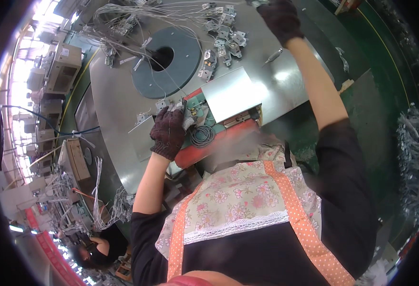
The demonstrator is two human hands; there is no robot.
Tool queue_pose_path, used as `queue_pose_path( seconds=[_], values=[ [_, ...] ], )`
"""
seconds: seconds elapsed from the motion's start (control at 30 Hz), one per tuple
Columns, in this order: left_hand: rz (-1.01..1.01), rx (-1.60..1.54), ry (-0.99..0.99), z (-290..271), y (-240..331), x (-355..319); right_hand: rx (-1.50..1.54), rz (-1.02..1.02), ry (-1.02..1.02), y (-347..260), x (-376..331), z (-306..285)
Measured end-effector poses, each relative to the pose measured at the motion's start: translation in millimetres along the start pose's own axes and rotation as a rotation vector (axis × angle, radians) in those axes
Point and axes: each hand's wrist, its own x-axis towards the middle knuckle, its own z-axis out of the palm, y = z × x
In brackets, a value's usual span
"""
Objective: The person picks up a metal component, places it onto a machine, and presses a lever to process it. They then remove the component, thread a wire through it, and place the assembly onto a pile, repeating the cycle.
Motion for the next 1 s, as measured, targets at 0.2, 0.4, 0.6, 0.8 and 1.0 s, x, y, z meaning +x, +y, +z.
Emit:
queue_pose_path(
  seconds=[0.2,0.4,0.6,0.8,1.0],
  values=[
    [-0.013,0.004,0.041,6,-2,-7,-0.243,0.006,-0.256,-14,-43,70],
    [-0.018,0.023,0.001,5,-1,-3,-0.141,-0.074,-0.239,4,-58,83],
    [-0.020,0.022,0.017,0,0,-6,-0.212,-0.169,-0.242,-32,-41,22],
    [-0.008,-0.013,0.052,-6,0,-3,0.395,-0.157,-0.039,-72,-37,-53],
    [-0.003,0.010,0.019,-1,-5,-7,0.241,-0.425,-0.398,-77,-72,-6]
  ],
)
